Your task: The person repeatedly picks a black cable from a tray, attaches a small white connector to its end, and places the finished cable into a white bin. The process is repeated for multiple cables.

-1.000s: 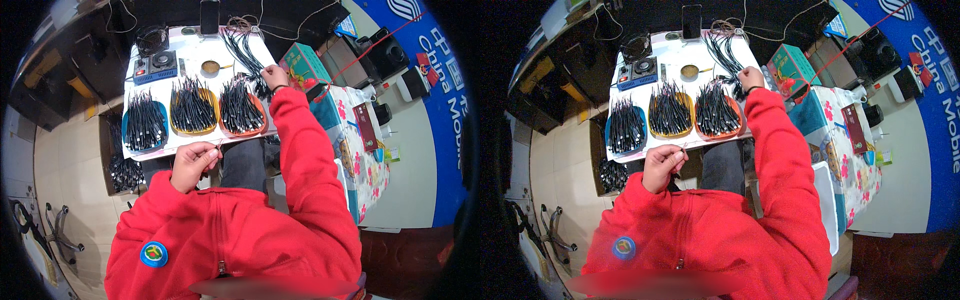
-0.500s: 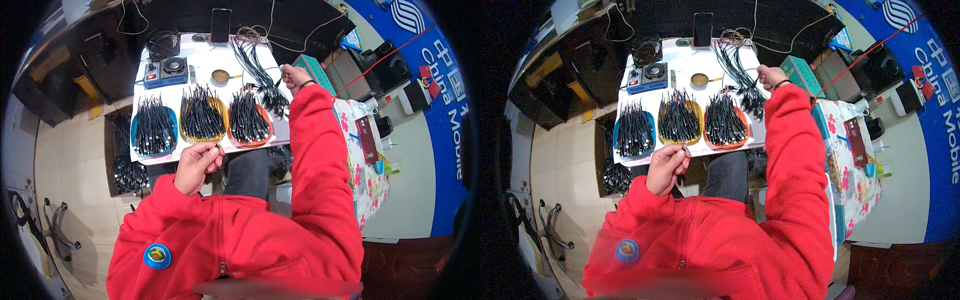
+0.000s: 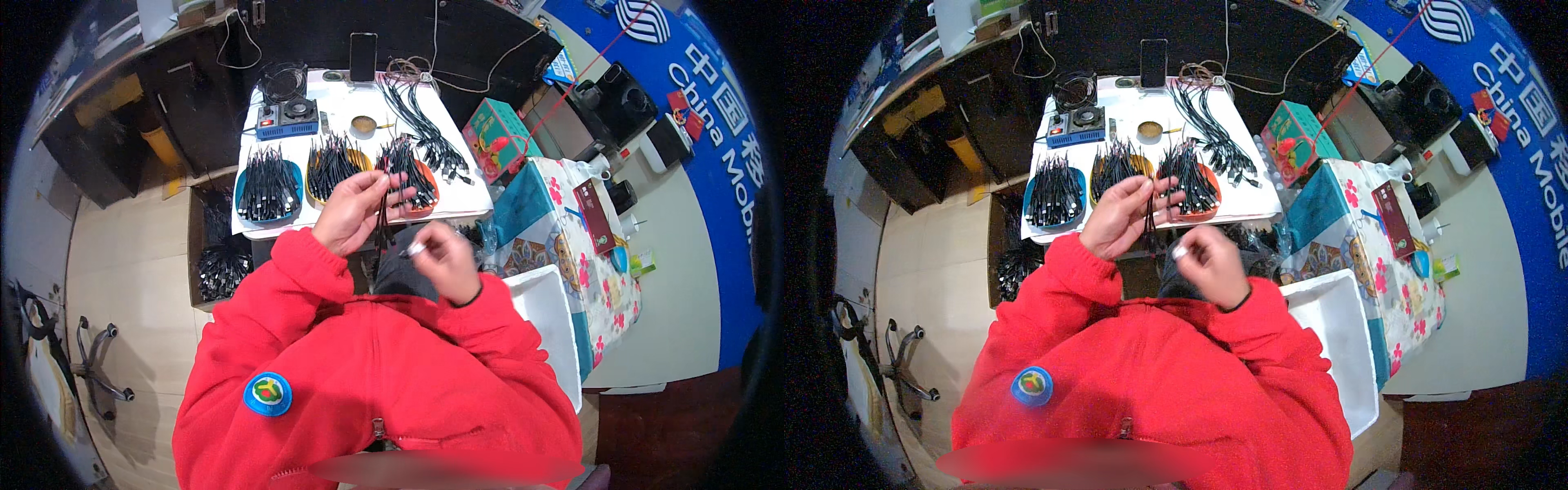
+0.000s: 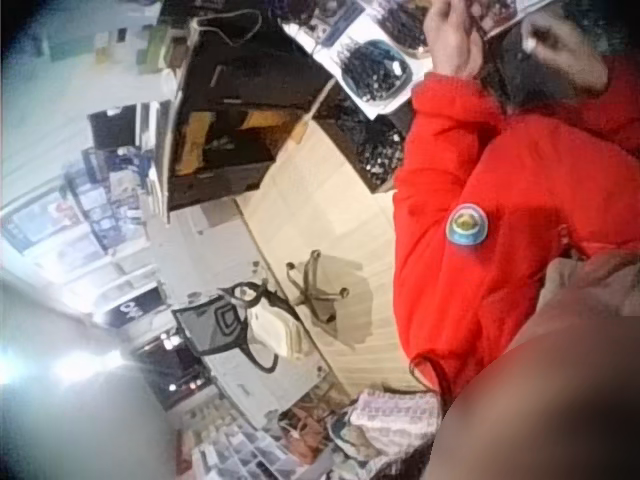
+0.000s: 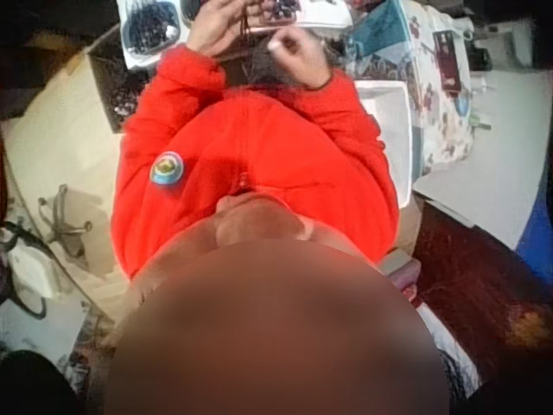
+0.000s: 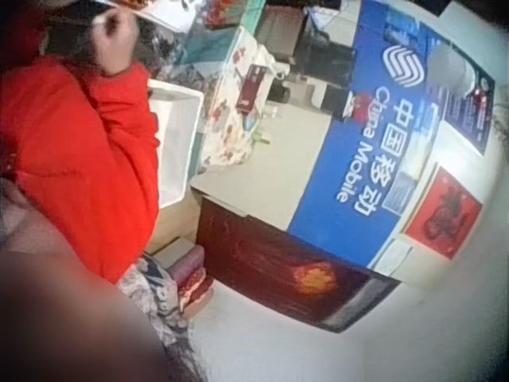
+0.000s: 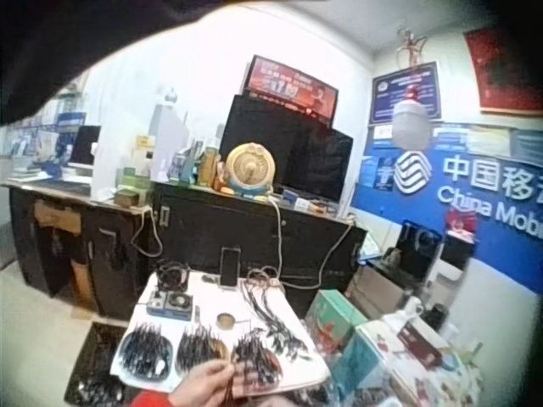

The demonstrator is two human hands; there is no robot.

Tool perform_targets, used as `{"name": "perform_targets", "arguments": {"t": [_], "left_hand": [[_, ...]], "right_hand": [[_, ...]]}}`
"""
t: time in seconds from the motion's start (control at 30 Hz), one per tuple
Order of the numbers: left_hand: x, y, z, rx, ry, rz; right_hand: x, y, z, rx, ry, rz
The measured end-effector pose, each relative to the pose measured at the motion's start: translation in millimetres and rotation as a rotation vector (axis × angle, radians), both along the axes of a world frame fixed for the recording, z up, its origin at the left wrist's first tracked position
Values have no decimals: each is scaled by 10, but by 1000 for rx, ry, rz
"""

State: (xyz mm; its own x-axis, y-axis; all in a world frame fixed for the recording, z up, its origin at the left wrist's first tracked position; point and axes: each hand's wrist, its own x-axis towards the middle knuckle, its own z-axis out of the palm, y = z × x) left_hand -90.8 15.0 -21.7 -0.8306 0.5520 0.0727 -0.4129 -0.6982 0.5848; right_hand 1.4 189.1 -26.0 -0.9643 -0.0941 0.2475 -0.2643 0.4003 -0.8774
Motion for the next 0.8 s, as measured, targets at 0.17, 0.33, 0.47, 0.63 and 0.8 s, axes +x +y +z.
{"name": "perform_targets", "arguments": {"t": [0.17,0.33,0.47,0.63,0.8], "left_hand": [[78,-157,291,-145,266,258],[396,-435,509,-132,538,497],[686,-549,450,-275,554,468],[826,-488,334,-232,486,270],[870,-454,331,-181,452,62]], "right_hand": [[119,-159,-637,275,275,205],[83,-187,-1099,390,139,424],[-34,-169,-779,332,208,340],[-189,-126,156,-341,53,286],[-281,-207,633,-600,50,385]]}}
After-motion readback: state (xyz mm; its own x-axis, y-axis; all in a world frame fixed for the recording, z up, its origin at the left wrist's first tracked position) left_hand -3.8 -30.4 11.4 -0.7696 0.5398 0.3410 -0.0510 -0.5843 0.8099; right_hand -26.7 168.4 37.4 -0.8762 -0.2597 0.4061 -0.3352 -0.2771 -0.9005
